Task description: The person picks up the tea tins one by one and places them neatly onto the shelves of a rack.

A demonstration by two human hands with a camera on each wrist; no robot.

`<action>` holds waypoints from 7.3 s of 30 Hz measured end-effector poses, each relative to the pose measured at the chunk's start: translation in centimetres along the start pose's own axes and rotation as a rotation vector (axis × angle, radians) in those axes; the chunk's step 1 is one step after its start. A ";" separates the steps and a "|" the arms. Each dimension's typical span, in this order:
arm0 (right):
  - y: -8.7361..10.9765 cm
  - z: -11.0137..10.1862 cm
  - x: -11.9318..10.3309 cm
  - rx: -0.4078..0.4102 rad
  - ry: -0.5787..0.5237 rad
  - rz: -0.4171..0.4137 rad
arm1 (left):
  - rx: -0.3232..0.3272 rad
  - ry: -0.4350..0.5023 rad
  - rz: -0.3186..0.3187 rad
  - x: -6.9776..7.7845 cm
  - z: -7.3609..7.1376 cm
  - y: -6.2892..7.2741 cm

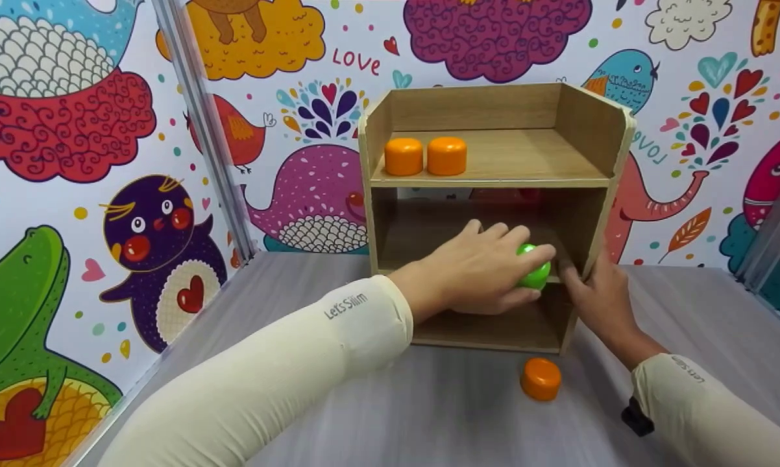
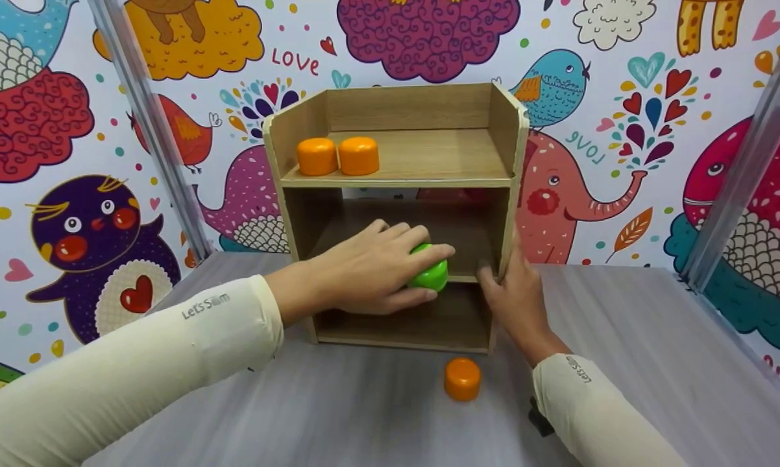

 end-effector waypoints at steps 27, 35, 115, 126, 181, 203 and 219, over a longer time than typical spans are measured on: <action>0.0 0.1 0.0 -0.011 -0.038 0.002 | 0.038 0.049 -0.070 -2.9 -5.3 -1.7; 0.2 0.2 0.1 -0.022 -0.032 0.018 | 0.072 0.055 -0.093 -4.4 -6.2 -2.0; 0.0 0.2 -0.1 -0.024 -0.058 0.017 | 0.255 -0.066 -0.412 -10.3 -5.8 -5.7; 0.2 -0.1 0.3 -0.026 -0.053 0.040 | 0.502 -0.085 -0.279 -6.9 -6.8 -3.1; 0.2 -0.3 0.0 0.027 0.045 0.026 | 0.009 -0.065 0.052 10.3 16.8 1.6; 0.4 0.0 0.2 -0.005 -0.005 0.037 | -0.156 0.000 -0.048 9.7 19.6 1.6; 0.1 -0.1 0.1 0.022 -0.002 0.017 | -0.120 0.018 -0.019 8.8 16.9 1.0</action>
Point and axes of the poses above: each hand's wrist, its own y-axis away from the middle knuckle, its own z-axis out of the palm, x = y × z, the point moved 10 cm from there along -y, towards the middle knuckle, and after that the axes turned 13 degrees about -z, right-handed, at the moved point
